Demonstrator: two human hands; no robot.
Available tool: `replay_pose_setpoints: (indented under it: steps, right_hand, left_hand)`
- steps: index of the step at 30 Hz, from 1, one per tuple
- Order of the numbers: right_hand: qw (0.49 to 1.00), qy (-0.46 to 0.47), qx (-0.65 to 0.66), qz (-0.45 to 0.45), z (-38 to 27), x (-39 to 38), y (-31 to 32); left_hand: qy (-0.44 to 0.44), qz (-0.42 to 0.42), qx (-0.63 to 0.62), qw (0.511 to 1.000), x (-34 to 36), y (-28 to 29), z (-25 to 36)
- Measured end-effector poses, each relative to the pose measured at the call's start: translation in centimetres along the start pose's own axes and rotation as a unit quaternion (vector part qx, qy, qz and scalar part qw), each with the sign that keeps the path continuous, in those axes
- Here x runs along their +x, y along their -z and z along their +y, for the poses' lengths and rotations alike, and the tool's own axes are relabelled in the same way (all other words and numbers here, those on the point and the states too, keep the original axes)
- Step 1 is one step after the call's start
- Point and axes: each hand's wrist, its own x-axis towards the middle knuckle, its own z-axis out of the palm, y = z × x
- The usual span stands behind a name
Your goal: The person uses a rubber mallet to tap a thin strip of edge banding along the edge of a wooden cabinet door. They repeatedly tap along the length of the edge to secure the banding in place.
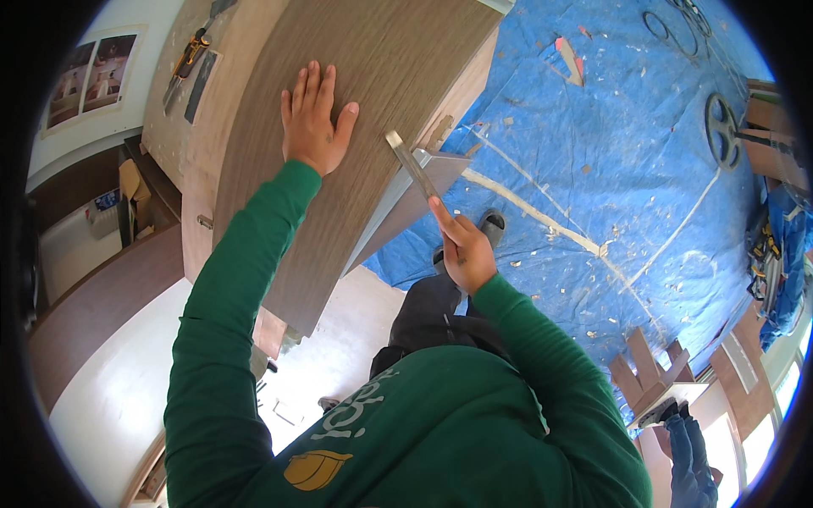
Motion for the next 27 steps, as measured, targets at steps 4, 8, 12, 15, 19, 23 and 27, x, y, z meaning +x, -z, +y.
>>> replay_pose_setpoints:
  steps: [4,8,12,15,19,23,27]
  right_hand:
    - [0.999,-0.014,-0.035,0.004,-1.0,6.6,1.0]
    - [0.996,0.011,0.04,0.083,-1.5,11.6,0.5]
    - [0.999,-0.032,0.005,0.032,-1.4,2.3,0.1]
    - [0.999,-0.048,-0.012,0.011,-1.1,2.5,0.3]
    - [0.996,-0.019,0.01,0.084,-1.8,11.3,1.6]
    - [0.996,-0.036,-0.012,0.078,-2.7,9.2,1.6]
    - [0.997,-0.082,0.008,-0.005,-3.4,2.1,1.0]
  left_hand:
    - [0.001,0.0,-0.003,1.0,0.2,-0.1,0.1]
    - [0.002,-0.012,-0.009,1.0,0.4,0.0,0.2]
    - [0.007,-0.014,-0.008,1.0,0.1,-0.1,0.1]
    - [0.005,-0.006,-0.004,1.0,0.1,-0.1,-0.2]
    - [0.0,-0.007,-0.012,1.0,0.5,-0.3,0.1]
    - [0.001,-0.01,-0.013,1.0,0.3,-0.3,0.0]
    - [0.004,-0.002,-0.002,1.0,0.0,0.0,-0.1]
